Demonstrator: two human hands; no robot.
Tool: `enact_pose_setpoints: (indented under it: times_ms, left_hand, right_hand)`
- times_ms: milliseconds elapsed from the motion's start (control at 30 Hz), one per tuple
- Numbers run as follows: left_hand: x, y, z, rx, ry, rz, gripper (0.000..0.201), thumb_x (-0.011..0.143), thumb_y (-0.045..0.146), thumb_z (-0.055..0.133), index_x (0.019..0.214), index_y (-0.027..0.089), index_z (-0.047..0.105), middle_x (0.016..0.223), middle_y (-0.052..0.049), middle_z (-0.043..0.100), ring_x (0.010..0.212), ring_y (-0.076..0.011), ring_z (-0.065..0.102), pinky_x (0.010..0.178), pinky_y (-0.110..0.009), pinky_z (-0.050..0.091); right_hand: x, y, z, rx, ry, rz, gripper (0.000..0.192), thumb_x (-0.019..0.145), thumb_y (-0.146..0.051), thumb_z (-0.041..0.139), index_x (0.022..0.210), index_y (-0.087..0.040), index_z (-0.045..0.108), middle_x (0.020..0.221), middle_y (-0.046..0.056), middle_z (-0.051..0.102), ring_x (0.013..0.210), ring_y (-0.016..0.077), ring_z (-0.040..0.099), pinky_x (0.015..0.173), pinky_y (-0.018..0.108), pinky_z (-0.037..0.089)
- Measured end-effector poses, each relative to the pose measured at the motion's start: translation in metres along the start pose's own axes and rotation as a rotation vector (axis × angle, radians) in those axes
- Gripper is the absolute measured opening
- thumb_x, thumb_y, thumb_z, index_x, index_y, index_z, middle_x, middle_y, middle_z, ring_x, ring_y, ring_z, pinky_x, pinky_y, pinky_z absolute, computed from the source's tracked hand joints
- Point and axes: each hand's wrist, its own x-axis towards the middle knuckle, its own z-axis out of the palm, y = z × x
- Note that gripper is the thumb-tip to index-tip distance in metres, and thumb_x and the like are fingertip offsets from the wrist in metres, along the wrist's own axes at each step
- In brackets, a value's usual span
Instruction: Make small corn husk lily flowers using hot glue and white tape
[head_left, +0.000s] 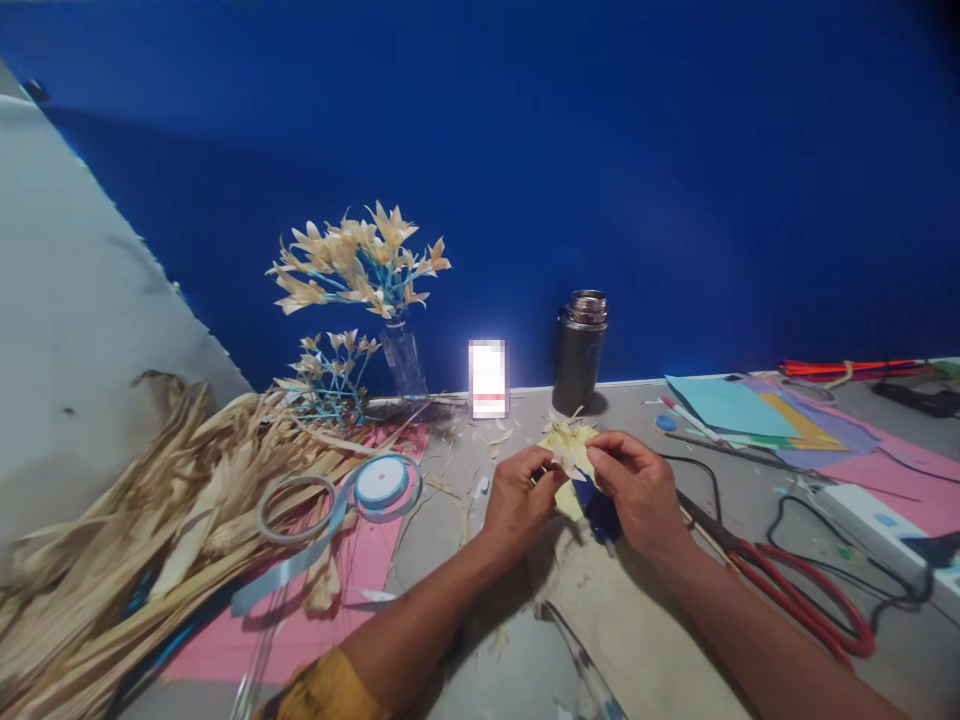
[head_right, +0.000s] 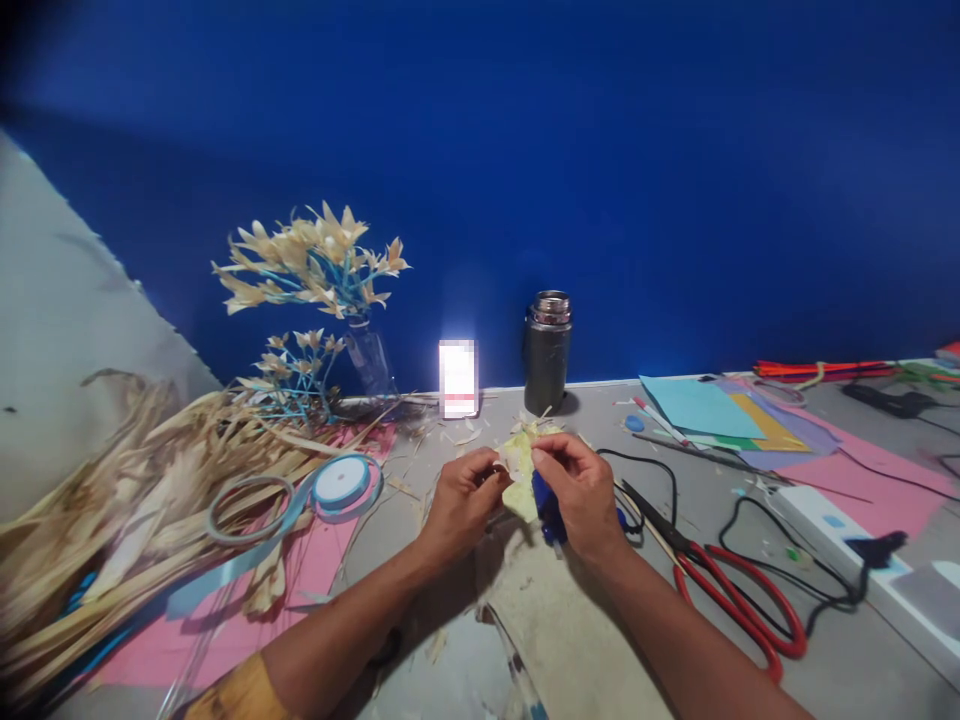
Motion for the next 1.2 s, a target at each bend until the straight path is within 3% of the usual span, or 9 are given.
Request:
enact_pose_setpoints:
  times_ms: [267, 467, 667, 833, 1000, 1200]
  left_hand:
    - [0.001, -0.003, -0.006, 0.067, 0.042, 0.05, 0.014, 0.079, 0.019, 0.059, 0.066, 0.019, 0.063, 0.064, 0.002, 0.054, 0.062, -0.0135, 0.05, 0.061, -0.025, 0.038]
    - [0.002, -0.003, -0.007, 0.143, 0.054, 0.06, 0.016, 0.08, 0.019, 0.059, 0.065, 0.019, 0.062, 0.062, 0.003, 0.053, 0.063, -0.0141, 0.049, 0.065, -0.026, 0.038]
    - [0.003, -0.004, -0.008, 0.153, 0.021, 0.028, 0.013, 0.079, 0.016, 0.061, 0.067, 0.02, 0.066, 0.063, 0.003, 0.056, 0.062, -0.0145, 0.05, 0.064, -0.025, 0.039]
    - [0.001, -0.005, -0.009, 0.299, 0.031, 0.107, 0.016, 0.08, 0.012, 0.059, 0.067, 0.02, 0.065, 0.066, 0.001, 0.06, 0.065, -0.0151, 0.052, 0.067, -0.026, 0.039]
    - [0.0, -0.007, -0.009, 0.405, 0.041, 0.146, 0.019, 0.078, 0.006, 0.058, 0.065, 0.019, 0.062, 0.067, 0.0, 0.061, 0.066, -0.0151, 0.054, 0.067, -0.026, 0.037]
    - [0.002, -0.009, -0.011, 0.218, 0.005, 0.161, 0.015, 0.082, 0.013, 0.064, 0.071, 0.02, 0.07, 0.071, -0.002, 0.067, 0.068, -0.0161, 0.058, 0.068, -0.026, 0.043]
  right_hand:
    - [-0.003, -0.003, 0.0, -0.128, -0.176, -0.067, 0.013, 0.078, -0.035, 0.076, 0.08, -0.022, 0.074, 0.077, 0.002, 0.067, 0.065, 0.0171, 0.056, 0.058, 0.029, 0.045]
    - [-0.002, 0.0, -0.001, -0.216, -0.202, -0.144, 0.009, 0.08, -0.031, 0.075, 0.08, -0.023, 0.073, 0.079, 0.002, 0.067, 0.066, 0.0172, 0.056, 0.06, 0.03, 0.043]
    - [0.001, 0.0, -0.002, -0.348, -0.242, -0.309, 0.01, 0.086, -0.024, 0.067, 0.077, -0.024, 0.071, 0.079, 0.003, 0.066, 0.072, 0.02, 0.06, 0.066, 0.031, 0.046]
    - [0.001, 0.001, -0.004, -0.428, -0.241, -0.396, 0.014, 0.085, -0.019, 0.064, 0.076, -0.025, 0.072, 0.079, 0.003, 0.069, 0.077, 0.0219, 0.064, 0.074, 0.034, 0.047]
    - [0.0, 0.002, -0.004, -0.437, -0.226, -0.368, 0.013, 0.083, -0.02, 0.068, 0.073, -0.025, 0.073, 0.079, 0.004, 0.071, 0.08, 0.0238, 0.065, 0.078, 0.036, 0.046]
    - [0.001, -0.005, 0.0, -0.363, -0.207, -0.27, 0.014, 0.084, -0.028, 0.07, 0.071, -0.024, 0.073, 0.073, 0.003, 0.068, 0.065, 0.0199, 0.06, 0.061, 0.032, 0.045]
